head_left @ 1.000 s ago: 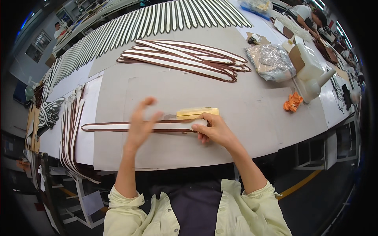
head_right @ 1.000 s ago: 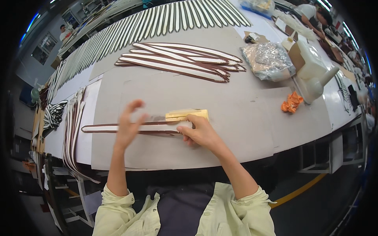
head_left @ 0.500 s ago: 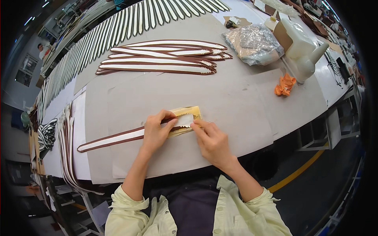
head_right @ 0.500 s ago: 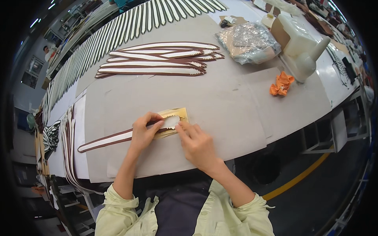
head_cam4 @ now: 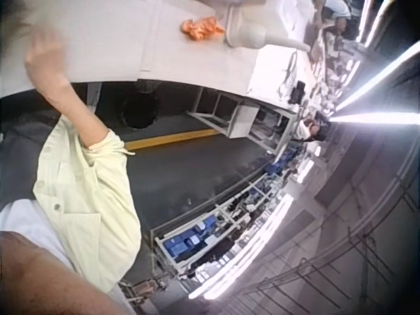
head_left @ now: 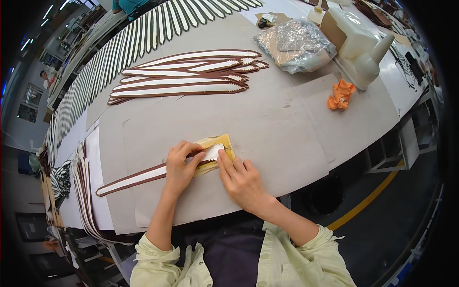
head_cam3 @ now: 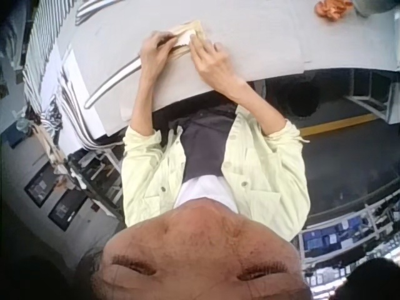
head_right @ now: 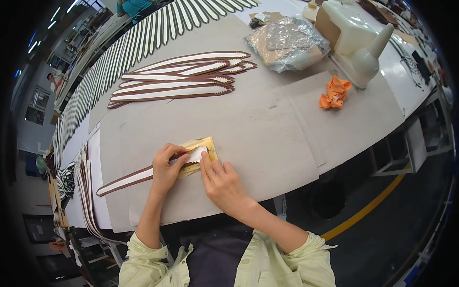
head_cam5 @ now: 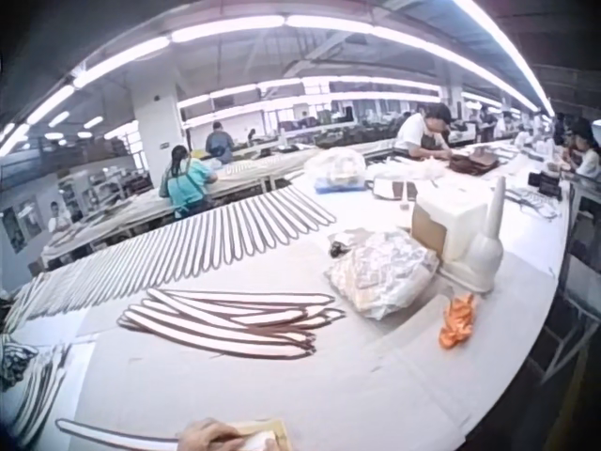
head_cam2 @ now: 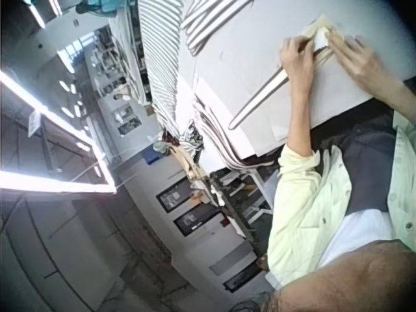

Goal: The person uses a yellow plastic template to press a white serrated strip onto a long brown and white striped fabric strip. They repeatedly align the template, press the serrated edge, and move the template along the length of the fabric strip to create a continuous pattern. The finished strips are placed in a pile on the table.

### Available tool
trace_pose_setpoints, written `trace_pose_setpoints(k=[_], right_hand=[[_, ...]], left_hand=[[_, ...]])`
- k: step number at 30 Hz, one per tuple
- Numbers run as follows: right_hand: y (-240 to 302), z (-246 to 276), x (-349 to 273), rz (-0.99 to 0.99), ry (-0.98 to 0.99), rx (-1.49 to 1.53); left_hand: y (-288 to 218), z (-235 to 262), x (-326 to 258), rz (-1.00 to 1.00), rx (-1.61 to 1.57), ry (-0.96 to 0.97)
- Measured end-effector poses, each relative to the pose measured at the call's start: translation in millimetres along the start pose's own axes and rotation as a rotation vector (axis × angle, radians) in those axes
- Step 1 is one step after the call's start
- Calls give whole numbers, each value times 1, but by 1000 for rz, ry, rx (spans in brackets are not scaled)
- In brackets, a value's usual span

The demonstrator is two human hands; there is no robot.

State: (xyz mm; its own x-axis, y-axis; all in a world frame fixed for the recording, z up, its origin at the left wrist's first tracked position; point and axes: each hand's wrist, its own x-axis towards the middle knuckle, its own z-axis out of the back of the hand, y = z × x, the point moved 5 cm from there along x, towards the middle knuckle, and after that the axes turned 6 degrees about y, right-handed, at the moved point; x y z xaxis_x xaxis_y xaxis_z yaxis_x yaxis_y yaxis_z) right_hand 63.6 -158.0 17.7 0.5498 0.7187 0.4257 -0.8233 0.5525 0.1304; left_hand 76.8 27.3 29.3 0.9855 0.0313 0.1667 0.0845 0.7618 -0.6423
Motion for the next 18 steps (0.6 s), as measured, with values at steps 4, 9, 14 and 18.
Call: trace_pose_setpoints(k=[4,9,14,18], right_hand=[[0,1,0,-25,11,-27],[-1,-2,1,-119,-46,39],[-2,-6,2,-162,-73,56],[-3,-7,2,-157,-72,43]], left_hand=[[-3,-1,1,11,15,28],[-2,0,0,-2,25,55],[-12,17,-4,-68,44,191],[-2,31,-4,-87,149,376]])
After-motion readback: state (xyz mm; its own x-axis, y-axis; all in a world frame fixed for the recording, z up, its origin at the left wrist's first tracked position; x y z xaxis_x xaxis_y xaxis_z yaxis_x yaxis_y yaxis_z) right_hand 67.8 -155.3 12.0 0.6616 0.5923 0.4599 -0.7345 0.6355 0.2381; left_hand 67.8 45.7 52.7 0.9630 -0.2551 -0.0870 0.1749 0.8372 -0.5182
